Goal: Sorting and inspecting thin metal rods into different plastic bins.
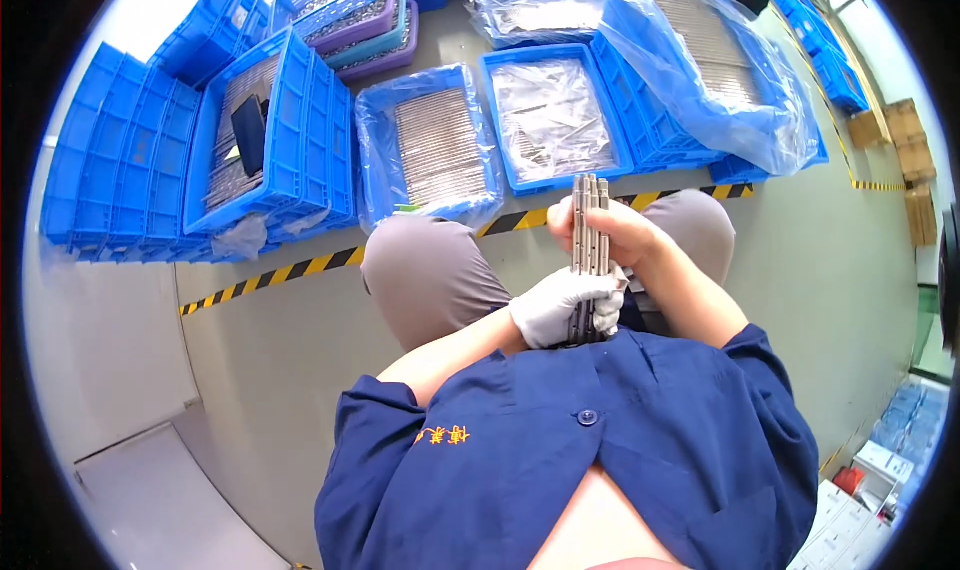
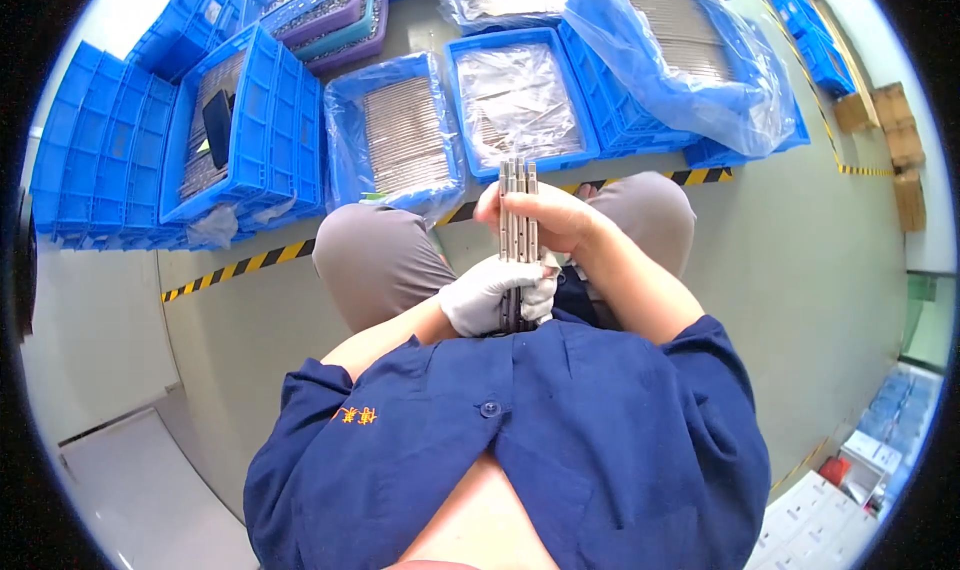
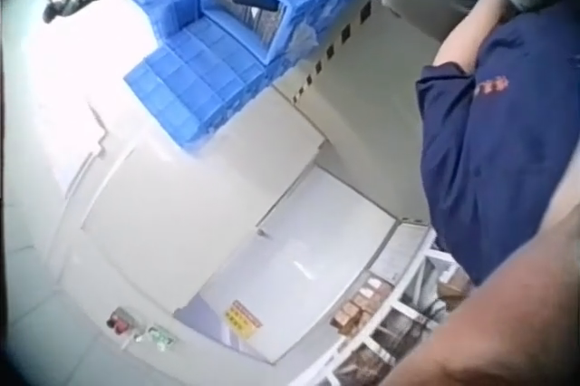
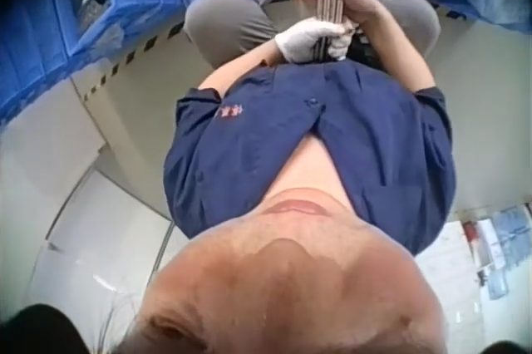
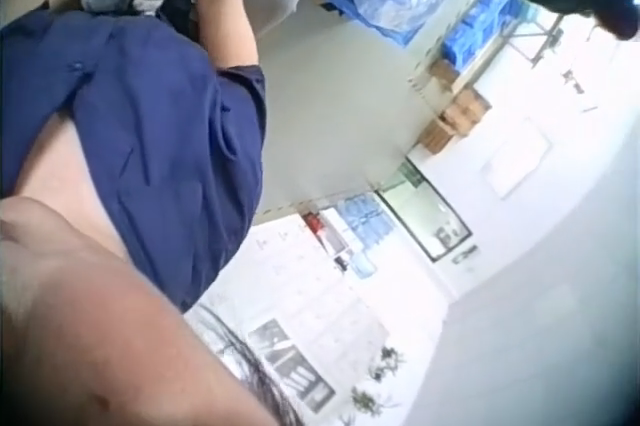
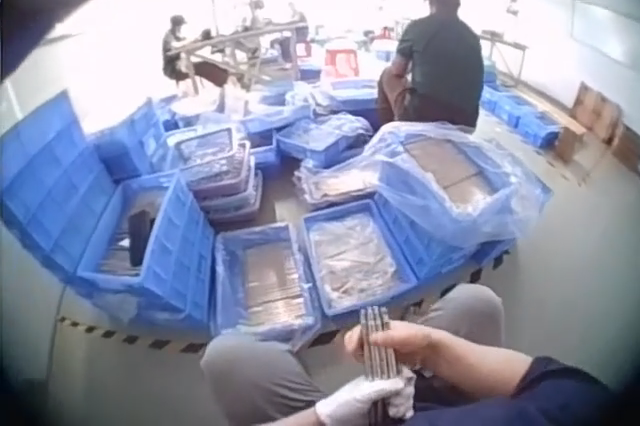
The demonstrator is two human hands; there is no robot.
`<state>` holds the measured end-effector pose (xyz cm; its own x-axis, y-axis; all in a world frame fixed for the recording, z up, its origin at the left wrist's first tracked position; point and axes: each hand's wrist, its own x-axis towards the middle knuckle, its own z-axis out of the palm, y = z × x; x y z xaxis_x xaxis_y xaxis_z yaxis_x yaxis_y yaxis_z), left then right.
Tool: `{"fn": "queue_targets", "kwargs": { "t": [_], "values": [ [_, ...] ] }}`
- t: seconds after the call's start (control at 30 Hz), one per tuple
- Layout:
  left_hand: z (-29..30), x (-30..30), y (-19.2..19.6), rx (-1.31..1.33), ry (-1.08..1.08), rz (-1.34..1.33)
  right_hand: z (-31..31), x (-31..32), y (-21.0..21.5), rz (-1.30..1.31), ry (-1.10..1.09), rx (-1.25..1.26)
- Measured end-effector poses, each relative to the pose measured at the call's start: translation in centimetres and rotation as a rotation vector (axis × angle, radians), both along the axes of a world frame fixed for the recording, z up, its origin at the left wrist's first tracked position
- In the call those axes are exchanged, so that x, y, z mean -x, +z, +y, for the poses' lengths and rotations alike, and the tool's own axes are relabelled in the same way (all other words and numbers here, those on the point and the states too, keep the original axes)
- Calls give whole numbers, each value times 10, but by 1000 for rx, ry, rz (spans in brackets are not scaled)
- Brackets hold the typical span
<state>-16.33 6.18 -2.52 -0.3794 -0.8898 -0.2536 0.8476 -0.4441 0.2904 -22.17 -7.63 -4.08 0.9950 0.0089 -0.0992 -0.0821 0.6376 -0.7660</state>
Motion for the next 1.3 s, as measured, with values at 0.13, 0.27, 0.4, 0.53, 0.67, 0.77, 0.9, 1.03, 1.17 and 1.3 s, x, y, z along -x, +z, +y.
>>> {"fn": "queue_targets", "kwargs": {
  "t": [0.13,0.27,0.4,0.53,0.67,0.77,0.9,1.03,1.17,1.3],
  "values": [
    [-3,-6,-16,65,23,228,-11,-9,0,-86,-125,-64],
    [-6,-17,-13,127,-4,270,-32,-25,12,-162,-200,-169],
    [-34,-44,10,69,-22,-43,-65,-44,22,-115,-211,-50],
    [-53,-95,39,-65,77,-860,-89,-73,57,180,-561,156],
    [-57,-134,17,-88,205,-882,-126,-84,45,315,-692,6],
    [-56,-147,16,-101,255,-1122,-106,-88,15,318,-451,230],
    [-59,-153,21,-172,331,-1291,-79,-90,33,193,55,1353],
    [-70,-157,17,-122,303,-1162,-82,-79,13,28,-78,1590],
    [-78,-158,9,-135,293,-1014,-83,-83,18,203,-82,1539],
    [-81,-160,3,-189,331,-937,-88,-80,21,175,-176,1369]
  ]
}}
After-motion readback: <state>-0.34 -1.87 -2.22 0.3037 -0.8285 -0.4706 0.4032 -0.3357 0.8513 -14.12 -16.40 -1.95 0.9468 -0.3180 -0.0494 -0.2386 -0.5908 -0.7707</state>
